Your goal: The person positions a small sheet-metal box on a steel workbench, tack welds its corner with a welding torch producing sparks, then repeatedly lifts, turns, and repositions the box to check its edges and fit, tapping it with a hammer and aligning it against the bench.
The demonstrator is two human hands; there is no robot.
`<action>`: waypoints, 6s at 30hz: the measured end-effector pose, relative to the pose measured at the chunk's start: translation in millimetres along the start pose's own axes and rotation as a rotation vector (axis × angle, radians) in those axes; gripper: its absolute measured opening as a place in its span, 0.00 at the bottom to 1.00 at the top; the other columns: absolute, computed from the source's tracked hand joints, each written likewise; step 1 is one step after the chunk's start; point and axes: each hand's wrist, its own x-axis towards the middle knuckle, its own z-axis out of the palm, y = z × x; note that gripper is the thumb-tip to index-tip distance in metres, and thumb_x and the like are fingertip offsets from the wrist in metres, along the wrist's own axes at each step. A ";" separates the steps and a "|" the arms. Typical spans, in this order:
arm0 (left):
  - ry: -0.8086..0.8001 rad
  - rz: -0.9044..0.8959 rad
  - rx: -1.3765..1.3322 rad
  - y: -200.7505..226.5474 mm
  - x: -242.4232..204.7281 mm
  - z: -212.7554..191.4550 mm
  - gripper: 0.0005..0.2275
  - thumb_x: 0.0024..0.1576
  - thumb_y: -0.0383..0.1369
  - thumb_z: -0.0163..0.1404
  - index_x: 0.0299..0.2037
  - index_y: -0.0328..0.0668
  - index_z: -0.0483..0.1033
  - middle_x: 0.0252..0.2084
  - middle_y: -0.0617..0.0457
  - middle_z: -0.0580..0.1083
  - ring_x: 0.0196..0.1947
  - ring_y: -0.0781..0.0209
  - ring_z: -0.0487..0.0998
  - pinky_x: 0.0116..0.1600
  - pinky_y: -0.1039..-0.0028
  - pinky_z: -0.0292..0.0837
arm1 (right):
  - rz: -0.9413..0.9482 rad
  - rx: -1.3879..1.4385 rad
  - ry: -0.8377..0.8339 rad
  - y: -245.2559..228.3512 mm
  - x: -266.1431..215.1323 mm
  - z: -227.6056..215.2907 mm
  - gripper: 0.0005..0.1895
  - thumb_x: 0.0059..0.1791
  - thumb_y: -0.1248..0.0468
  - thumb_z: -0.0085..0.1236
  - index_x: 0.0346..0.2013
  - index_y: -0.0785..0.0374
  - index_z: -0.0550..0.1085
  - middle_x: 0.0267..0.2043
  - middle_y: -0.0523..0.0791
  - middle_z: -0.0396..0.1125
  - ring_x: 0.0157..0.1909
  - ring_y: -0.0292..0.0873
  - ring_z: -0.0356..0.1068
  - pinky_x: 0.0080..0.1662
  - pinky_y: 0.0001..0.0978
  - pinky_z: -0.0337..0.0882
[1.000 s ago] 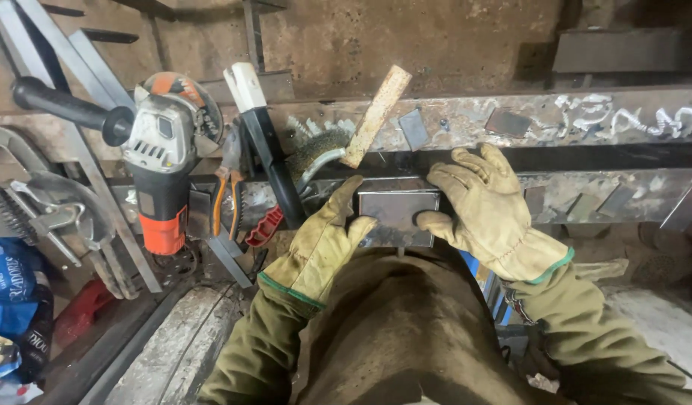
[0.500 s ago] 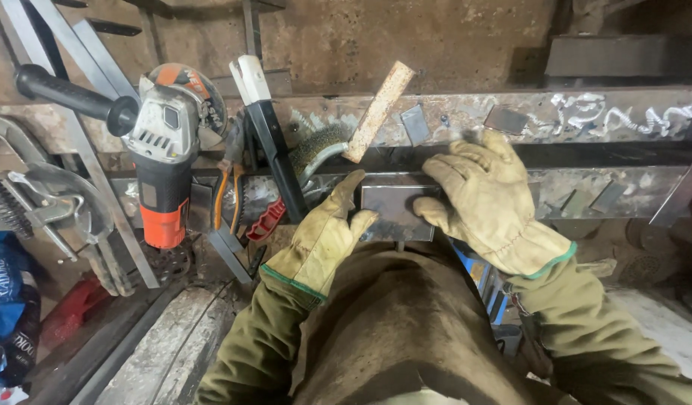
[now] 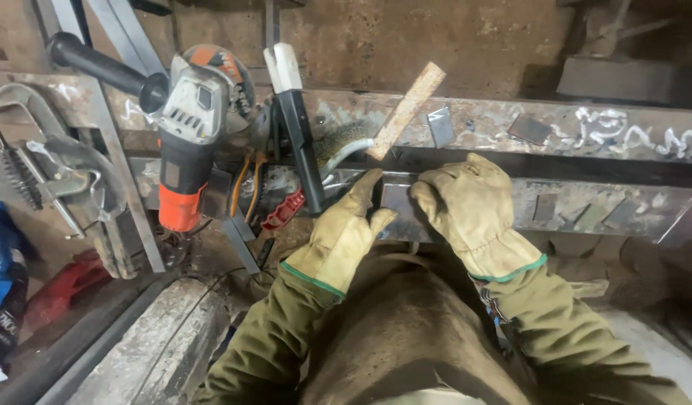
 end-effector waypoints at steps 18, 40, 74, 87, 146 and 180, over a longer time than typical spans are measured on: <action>0.608 -0.170 0.521 62.5 -51.8 -117.6 0.21 0.63 0.53 0.52 0.35 0.42 0.77 0.25 0.43 0.77 0.20 0.48 0.79 0.21 0.56 0.71 | -0.061 -0.055 0.149 0.5 -8.4 25.4 0.08 0.53 0.59 0.62 0.37 0.61 0.80 0.38 0.49 0.75 0.49 0.54 0.76 0.58 0.48 0.72; 0.554 -0.409 0.422 51.7 -66.9 -90.3 0.27 0.56 0.61 0.49 0.39 0.42 0.79 0.34 0.40 0.80 0.36 0.40 0.82 0.41 0.56 0.78 | -0.123 0.016 -0.076 4.2 -19.3 -11.4 0.39 0.39 0.38 0.64 0.50 0.68 0.77 0.45 0.56 0.74 0.50 0.59 0.72 0.56 0.51 0.68; 0.715 0.051 -0.201 -20.6 -129.0 72.4 0.24 0.60 0.34 0.56 0.64 0.33 0.66 0.57 0.40 0.76 0.57 0.50 0.79 0.59 0.70 0.73 | -0.199 0.056 -0.020 17.5 -36.1 -10.2 0.35 0.43 0.44 0.65 0.54 0.67 0.74 0.45 0.55 0.74 0.50 0.58 0.72 0.60 0.49 0.65; 0.695 0.012 -0.108 -1.5 -127.2 59.6 0.22 0.60 0.36 0.55 0.63 0.35 0.68 0.55 0.39 0.77 0.55 0.45 0.80 0.55 0.65 0.76 | -0.235 0.076 0.053 22.5 -39.4 1.3 0.34 0.42 0.46 0.67 0.54 0.67 0.74 0.47 0.55 0.73 0.53 0.58 0.71 0.63 0.50 0.64; 0.402 -0.034 -0.039 64.4 -105.4 50.7 0.24 0.58 0.36 0.55 0.64 0.39 0.67 0.56 0.42 0.77 0.57 0.49 0.79 0.57 0.68 0.74 | -0.324 0.381 -0.134 109.1 -35.7 29.0 0.60 0.35 0.29 0.64 0.68 0.67 0.60 0.59 0.49 0.71 0.63 0.55 0.68 0.69 0.47 0.60; 0.438 0.016 -0.008 70.2 -103.4 51.4 0.23 0.58 0.35 0.55 0.63 0.39 0.69 0.54 0.45 0.79 0.55 0.53 0.81 0.56 0.70 0.76 | -0.298 0.416 -0.191 108.6 -36.3 27.0 0.64 0.35 0.27 0.61 0.71 0.68 0.58 0.64 0.49 0.69 0.68 0.52 0.66 0.73 0.44 0.52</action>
